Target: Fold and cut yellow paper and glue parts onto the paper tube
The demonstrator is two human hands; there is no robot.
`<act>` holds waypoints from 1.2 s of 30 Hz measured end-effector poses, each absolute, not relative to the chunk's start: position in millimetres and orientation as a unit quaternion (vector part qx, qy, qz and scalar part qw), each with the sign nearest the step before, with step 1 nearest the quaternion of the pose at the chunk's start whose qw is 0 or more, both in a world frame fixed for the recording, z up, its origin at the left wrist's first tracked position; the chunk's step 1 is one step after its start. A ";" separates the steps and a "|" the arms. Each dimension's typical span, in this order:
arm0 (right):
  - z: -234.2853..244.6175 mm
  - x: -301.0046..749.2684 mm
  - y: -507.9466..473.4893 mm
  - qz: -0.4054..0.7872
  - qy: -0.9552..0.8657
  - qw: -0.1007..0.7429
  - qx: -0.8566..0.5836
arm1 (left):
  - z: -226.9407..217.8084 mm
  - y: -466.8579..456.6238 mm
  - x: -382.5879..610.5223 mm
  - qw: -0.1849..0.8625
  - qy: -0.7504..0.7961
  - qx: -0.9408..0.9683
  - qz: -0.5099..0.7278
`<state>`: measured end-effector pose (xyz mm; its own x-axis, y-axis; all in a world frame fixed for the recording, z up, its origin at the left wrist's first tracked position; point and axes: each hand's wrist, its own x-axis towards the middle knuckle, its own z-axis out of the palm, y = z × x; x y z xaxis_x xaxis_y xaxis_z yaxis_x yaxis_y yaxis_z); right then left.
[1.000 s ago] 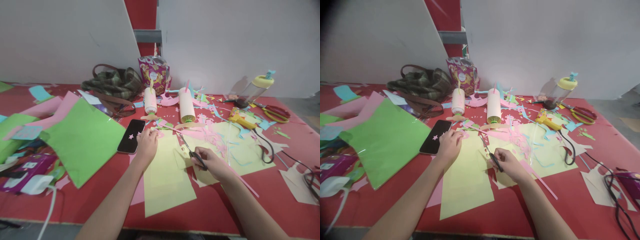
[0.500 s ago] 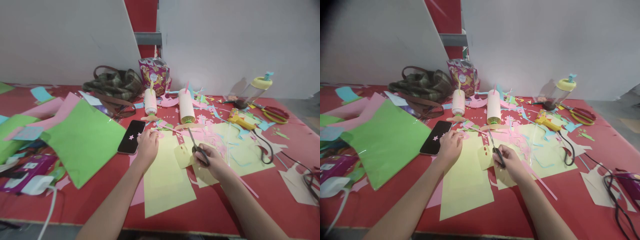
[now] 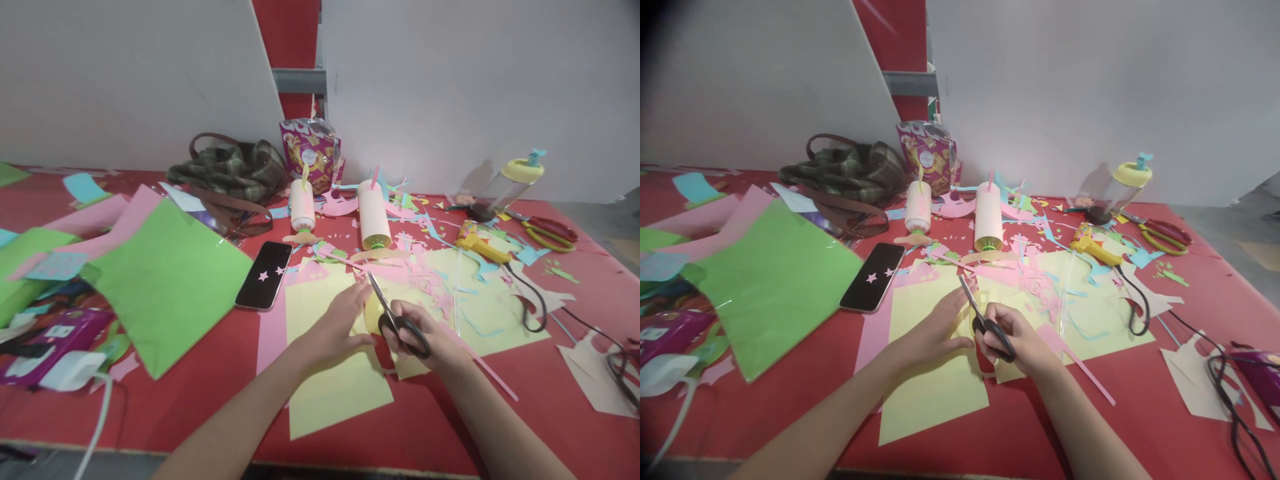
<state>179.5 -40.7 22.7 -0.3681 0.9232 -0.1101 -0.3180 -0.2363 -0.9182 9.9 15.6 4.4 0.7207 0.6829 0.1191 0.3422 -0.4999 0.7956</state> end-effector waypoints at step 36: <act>15.9 189.1 -28.5 0.605 -0.168 0.683 -0.373 | 3.8 39.2 -1.4 0.582 0.494 0.458 0.456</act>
<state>189.1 -28.5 15.9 0.2124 0.9517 -0.2219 -0.7014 -0.0097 -0.7127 -1.4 39.2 3.8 0.0958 0.9830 -0.1566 -0.0787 0.1643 0.9833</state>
